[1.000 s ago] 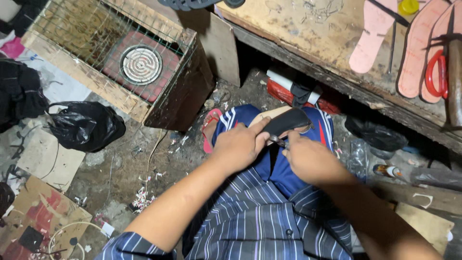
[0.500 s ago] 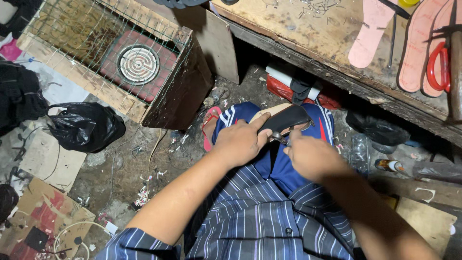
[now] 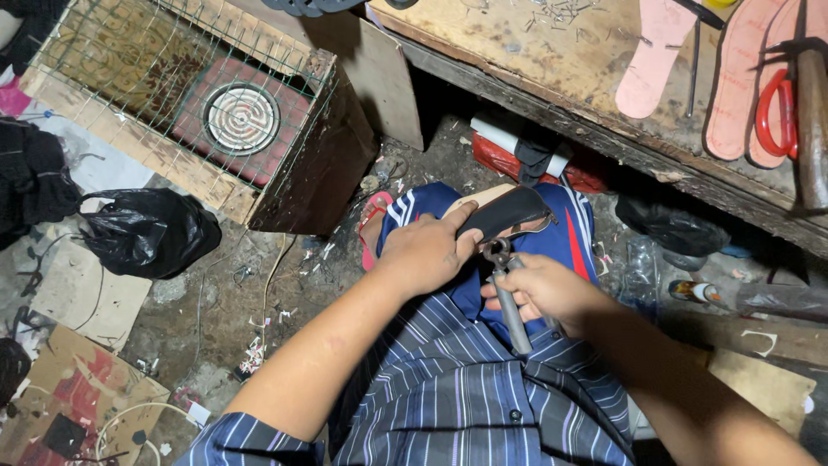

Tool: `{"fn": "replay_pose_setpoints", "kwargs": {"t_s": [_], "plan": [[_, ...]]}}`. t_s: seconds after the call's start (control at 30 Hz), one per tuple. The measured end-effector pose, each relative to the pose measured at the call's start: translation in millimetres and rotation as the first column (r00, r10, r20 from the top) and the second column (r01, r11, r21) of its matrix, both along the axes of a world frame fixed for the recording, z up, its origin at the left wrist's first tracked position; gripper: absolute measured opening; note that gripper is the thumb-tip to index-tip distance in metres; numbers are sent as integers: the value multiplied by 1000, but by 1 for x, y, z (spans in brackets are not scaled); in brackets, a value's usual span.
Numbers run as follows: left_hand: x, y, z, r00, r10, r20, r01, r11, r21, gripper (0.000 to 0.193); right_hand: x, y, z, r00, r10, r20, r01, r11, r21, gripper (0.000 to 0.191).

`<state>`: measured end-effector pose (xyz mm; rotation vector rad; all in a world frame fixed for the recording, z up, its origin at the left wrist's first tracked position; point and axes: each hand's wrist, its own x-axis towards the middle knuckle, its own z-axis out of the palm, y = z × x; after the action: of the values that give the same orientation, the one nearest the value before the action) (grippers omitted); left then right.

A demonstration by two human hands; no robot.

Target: The person sits on the floor holding a shoe upper stretched over a wooden last. They use pincers to grip and pull the upper's edge, then hammer the lasted edge to set it, repeating around the shoe and turning the shoe to reach different sides.

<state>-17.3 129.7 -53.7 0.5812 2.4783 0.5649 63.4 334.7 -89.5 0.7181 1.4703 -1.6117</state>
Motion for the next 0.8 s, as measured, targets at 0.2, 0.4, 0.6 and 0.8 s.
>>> {"fn": "replay_pose_setpoints", "kwargs": {"t_s": [0.2,0.4,0.6,0.8], "plan": [[14,1,6,998,-12,-64,15,999,42,62,4,6,0,993,67,-101,-64,997,35,41],[-1,11,5,999,34,-8,-35,999,-39,68,5,-2,-3,830,504,-239,-320,780,537,45],[-17,13,-5,996,-89,7,89,995,-54,72,34,-1,35,497,848,-186,-248,344,905,60],[-19,13,-5,982,-184,45,188,976,-108,79,69,22,59,444,890,-100,-405,299,864,66]]}}
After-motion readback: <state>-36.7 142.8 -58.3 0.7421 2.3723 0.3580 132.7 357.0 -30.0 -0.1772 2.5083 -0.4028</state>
